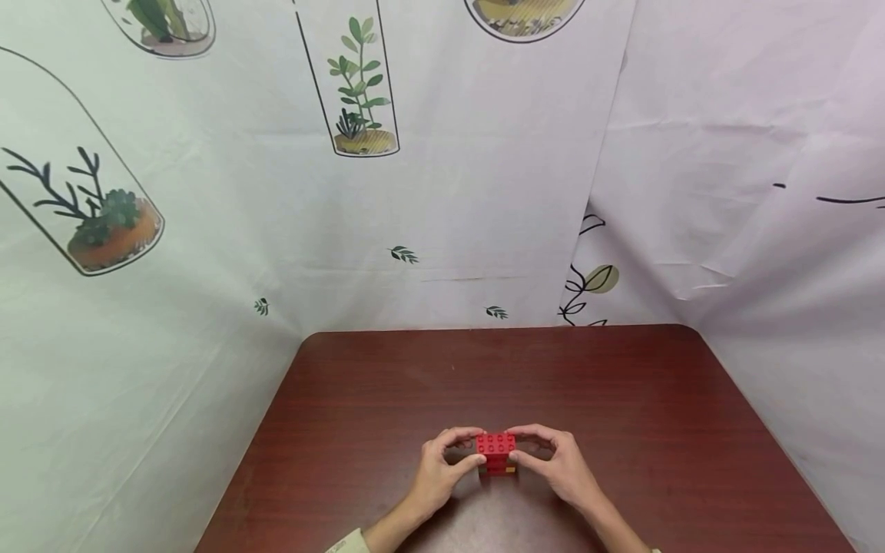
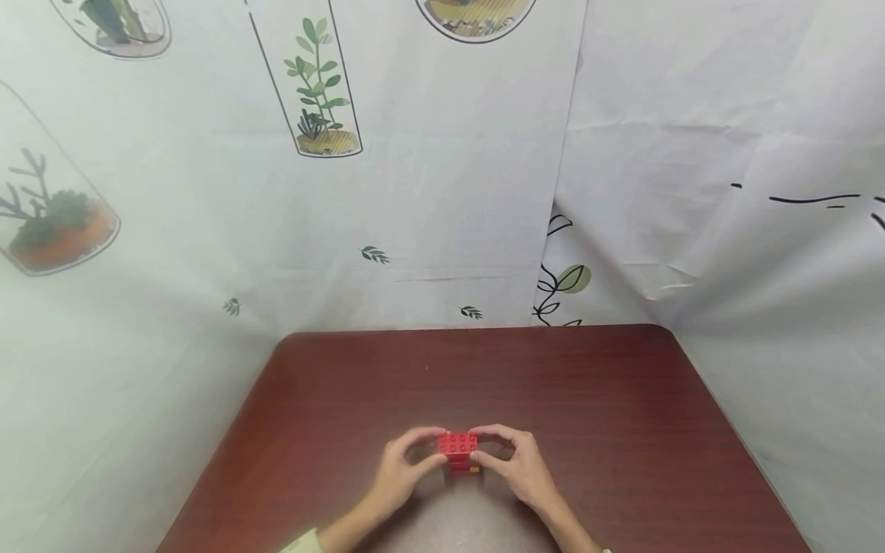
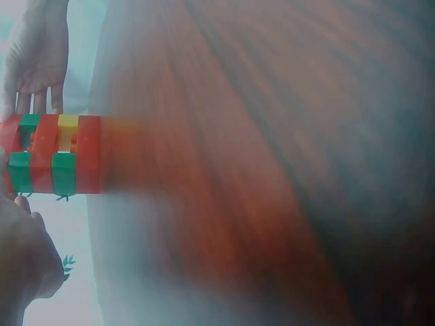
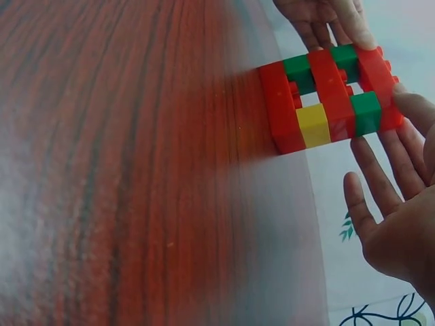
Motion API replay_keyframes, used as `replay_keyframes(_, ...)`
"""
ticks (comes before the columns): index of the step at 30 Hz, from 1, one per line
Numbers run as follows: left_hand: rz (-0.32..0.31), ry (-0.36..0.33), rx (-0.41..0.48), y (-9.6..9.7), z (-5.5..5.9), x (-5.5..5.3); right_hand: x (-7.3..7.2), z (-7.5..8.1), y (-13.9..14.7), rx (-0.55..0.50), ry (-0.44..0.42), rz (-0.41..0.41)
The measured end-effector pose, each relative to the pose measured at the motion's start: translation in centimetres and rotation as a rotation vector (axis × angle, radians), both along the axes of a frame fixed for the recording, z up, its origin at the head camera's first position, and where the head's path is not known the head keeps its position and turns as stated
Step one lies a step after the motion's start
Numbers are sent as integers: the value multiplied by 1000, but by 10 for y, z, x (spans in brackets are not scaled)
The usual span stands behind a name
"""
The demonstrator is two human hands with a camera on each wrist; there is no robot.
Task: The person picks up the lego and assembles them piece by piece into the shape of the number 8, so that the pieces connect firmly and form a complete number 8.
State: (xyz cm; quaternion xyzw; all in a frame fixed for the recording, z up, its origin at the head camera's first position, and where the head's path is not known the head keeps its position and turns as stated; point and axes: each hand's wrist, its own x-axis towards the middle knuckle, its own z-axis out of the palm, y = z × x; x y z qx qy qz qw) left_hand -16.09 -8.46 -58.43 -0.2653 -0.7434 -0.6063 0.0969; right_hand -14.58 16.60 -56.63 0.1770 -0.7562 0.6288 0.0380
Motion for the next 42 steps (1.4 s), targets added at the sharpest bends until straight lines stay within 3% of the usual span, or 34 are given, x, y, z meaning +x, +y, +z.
replay_keyframes(20,13,-6,-5,-2,-5,0,0,-5,-2,-23,-21,11)
replay_keyframes(33,0,5,6,0,3,1,0,-2,-2,-3,-7,-9)
replay_keyframes(42,12,-8,-17,-1,0,0,0,-2,-1,-33,-12,12)
